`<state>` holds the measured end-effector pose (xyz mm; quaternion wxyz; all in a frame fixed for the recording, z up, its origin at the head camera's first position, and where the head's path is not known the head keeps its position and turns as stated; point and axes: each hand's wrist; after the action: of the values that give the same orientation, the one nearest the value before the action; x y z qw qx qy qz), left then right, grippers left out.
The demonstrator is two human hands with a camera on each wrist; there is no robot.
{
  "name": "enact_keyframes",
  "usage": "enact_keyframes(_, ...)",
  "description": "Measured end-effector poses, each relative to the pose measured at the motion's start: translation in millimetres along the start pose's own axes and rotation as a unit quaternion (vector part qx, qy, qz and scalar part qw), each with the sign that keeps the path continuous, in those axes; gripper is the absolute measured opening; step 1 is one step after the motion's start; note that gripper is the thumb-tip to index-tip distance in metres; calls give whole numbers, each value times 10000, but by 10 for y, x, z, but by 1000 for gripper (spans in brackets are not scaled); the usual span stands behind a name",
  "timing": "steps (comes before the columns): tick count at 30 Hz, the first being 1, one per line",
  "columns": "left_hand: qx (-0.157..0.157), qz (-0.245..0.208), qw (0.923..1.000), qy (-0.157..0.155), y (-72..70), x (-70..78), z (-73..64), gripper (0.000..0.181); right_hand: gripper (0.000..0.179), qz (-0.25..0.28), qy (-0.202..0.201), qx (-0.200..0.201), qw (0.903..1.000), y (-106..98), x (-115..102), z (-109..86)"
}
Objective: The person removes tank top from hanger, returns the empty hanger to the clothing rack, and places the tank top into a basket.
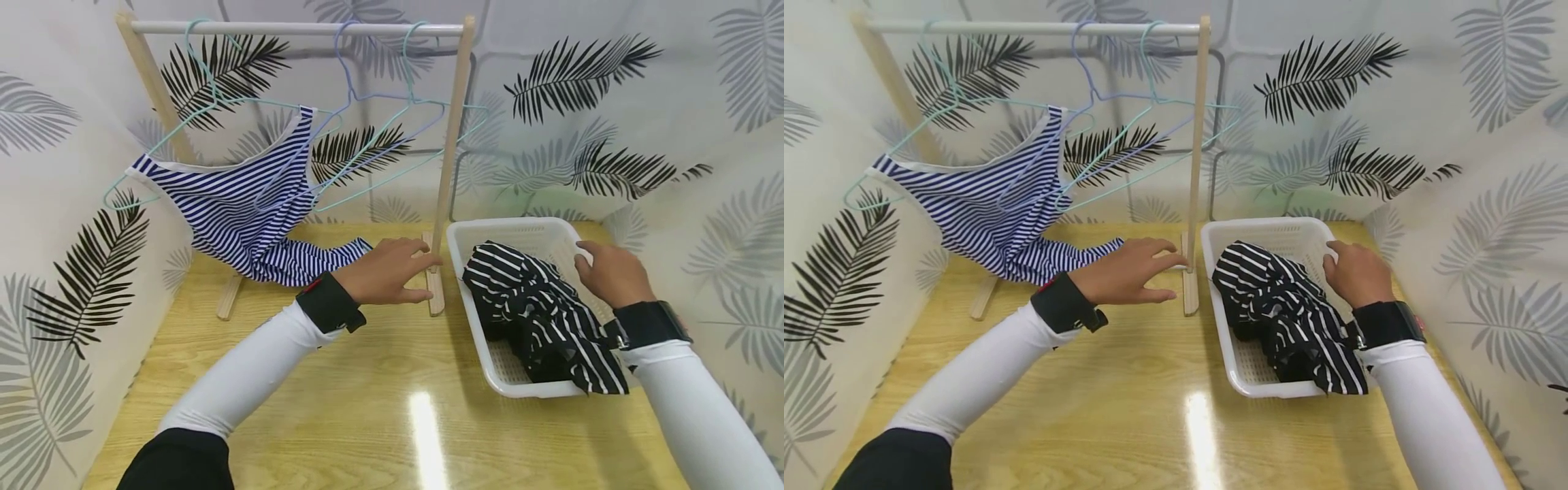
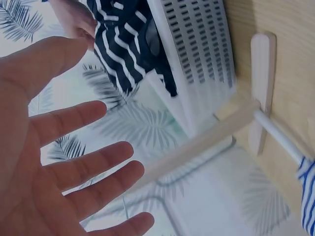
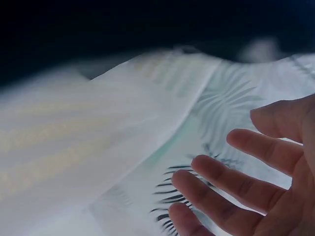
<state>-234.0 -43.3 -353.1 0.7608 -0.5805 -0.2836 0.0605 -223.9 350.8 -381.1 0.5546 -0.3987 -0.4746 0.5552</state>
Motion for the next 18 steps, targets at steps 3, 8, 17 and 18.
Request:
enact_keyframes(3,156,125,9996,-199,-90,-28,-118,51,36,103,-125,245,9996,-104,-156,47)
enact_keyframes(8,502,643,9950,-575,-297,-81,-330,50,41,224,-464,464,9976,-266,-452,202)
enact_keyframes(17,1106,88,9925,-503,-771,-148,-675,43,54,818,-1203,342,9888,-481,-914,464)
enact_keyframes(18,1173,50,9917,-520,-831,-146,-713,42,55,929,-1246,256,9875,-495,-949,489)
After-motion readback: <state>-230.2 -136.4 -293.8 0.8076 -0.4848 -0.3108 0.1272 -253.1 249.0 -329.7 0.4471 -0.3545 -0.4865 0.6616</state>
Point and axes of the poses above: each hand's wrist, its own z-axis towards the middle knuckle, its own y-axis out of the palm, x = y × z, and after that the axes turned 15 degrees about -z, right-handed
